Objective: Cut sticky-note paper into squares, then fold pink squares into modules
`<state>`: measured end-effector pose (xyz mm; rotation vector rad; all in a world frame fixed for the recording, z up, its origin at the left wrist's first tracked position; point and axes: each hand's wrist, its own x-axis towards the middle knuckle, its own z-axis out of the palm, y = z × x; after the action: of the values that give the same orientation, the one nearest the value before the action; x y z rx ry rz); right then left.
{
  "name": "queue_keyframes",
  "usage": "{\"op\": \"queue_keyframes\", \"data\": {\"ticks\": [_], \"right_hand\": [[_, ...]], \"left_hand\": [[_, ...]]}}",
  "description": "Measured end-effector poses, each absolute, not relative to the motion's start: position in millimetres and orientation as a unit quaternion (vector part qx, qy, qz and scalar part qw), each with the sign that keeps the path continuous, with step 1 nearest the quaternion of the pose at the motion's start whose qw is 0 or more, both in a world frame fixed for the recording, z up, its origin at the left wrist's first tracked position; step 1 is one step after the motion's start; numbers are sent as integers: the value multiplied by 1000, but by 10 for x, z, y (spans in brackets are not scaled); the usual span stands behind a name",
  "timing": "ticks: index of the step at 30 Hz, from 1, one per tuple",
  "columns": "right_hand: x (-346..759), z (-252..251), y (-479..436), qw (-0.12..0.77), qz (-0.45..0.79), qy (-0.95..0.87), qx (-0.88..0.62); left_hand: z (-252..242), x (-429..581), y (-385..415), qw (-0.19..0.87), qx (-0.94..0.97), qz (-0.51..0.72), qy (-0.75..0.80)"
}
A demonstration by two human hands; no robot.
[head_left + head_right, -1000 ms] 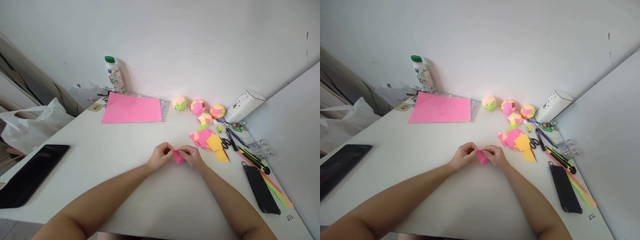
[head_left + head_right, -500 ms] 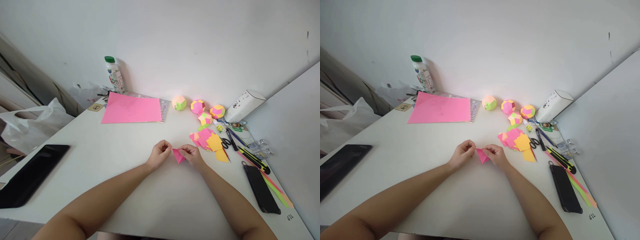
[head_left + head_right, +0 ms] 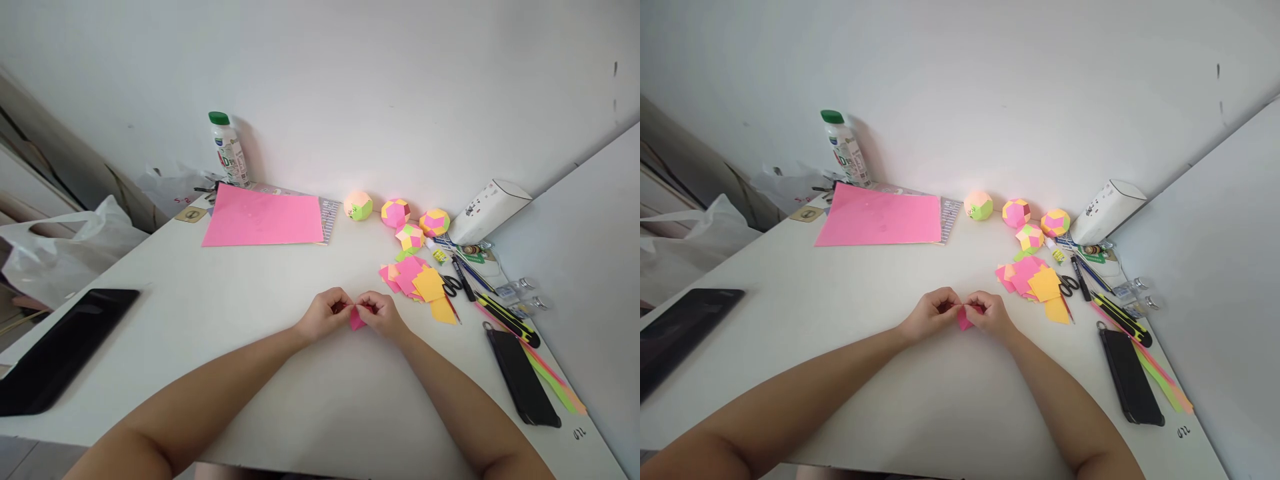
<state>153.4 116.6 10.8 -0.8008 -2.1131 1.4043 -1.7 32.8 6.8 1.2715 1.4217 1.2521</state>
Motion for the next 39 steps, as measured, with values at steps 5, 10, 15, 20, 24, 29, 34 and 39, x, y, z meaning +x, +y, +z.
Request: {"op": "queue_keyframes", "data": {"ticks": [5,10,15,20,24,29,34,39], "right_hand": [[1537,105,1188,244,562,-729,-305],[1561,34,1269,286,631,-647,-318],[1568,27,1262,296,637,-642,-308],[1566,36,1218,249,611,-690,-296],[1560,34,1218,245,587,-713,-294],[1566,43,1222,258,597,-692,-313],[1576,40,1239,282,608,-667,-325],[1573,45,1243,298,615,-653,-326]], "left_hand": [[79,-32,322,447,463,526,556],[82,-69,342,470,384,570,553],[73,-85,358,474,377,574,552],[57,-78,351,474,403,564,543],[49,-63,342,472,439,541,540],[57,-53,338,465,435,539,552],[73,-54,341,463,404,566,549],[92,-49,343,458,372,579,562]]}}
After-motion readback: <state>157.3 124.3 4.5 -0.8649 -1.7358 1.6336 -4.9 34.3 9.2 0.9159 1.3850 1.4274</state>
